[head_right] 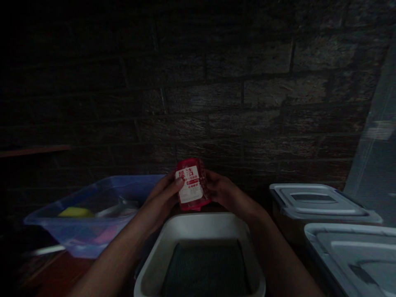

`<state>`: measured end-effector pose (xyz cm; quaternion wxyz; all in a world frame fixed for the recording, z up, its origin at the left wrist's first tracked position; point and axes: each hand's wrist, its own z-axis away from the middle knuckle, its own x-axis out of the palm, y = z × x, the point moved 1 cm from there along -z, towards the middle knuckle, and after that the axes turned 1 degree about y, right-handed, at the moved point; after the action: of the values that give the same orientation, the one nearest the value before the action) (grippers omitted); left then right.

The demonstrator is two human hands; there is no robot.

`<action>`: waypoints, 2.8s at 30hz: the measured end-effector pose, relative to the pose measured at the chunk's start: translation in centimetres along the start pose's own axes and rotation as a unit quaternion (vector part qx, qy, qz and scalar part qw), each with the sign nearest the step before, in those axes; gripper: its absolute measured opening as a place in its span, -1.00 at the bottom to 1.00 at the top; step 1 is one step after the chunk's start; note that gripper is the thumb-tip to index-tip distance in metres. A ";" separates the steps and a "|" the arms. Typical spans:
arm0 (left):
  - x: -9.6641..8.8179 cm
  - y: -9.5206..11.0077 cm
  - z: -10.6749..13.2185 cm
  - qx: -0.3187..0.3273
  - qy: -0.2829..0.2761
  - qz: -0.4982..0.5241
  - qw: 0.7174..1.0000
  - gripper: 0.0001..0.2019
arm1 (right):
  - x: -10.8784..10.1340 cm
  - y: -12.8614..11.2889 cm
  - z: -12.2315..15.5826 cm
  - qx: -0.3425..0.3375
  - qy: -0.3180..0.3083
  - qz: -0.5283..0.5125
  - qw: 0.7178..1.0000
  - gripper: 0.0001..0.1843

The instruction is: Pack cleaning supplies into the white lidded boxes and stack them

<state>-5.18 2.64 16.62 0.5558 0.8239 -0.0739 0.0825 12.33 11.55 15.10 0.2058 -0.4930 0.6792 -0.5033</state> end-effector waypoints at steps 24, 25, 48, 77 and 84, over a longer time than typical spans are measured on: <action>-0.1 0.3 -0.2 0.014 0.026 -0.055 0.998 -0.48 | 1.3 -1.2 0.9 -0.010 0.011 0.073 0.997 -0.27; 0.0 0.4 -0.1 0.015 0.028 -0.058 0.998 -0.49 | 1.2 -1.1 0.8 -0.010 0.009 0.071 0.997 -0.27; -0.4 -0.1 -0.4 -0.005 0.015 -0.048 0.999 -0.53 | 0.5 -0.4 0.7 0.013 0.007 0.093 0.996 -0.29; -0.1 0.1 -0.4 0.021 0.026 -0.050 0.998 -0.56 | 0.9 -0.2 0.8 0.026 0.012 0.086 0.996 -0.29; -0.2 0.0 -0.4 0.017 0.012 -0.061 0.998 -0.51 | 0.9 -0.1 0.8 0.016 0.002 0.080 0.997 -0.29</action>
<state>-5.44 3.03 16.68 0.5462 0.8354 -0.0153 0.0600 12.61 10.40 15.05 0.2520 -0.4324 0.7088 -0.4971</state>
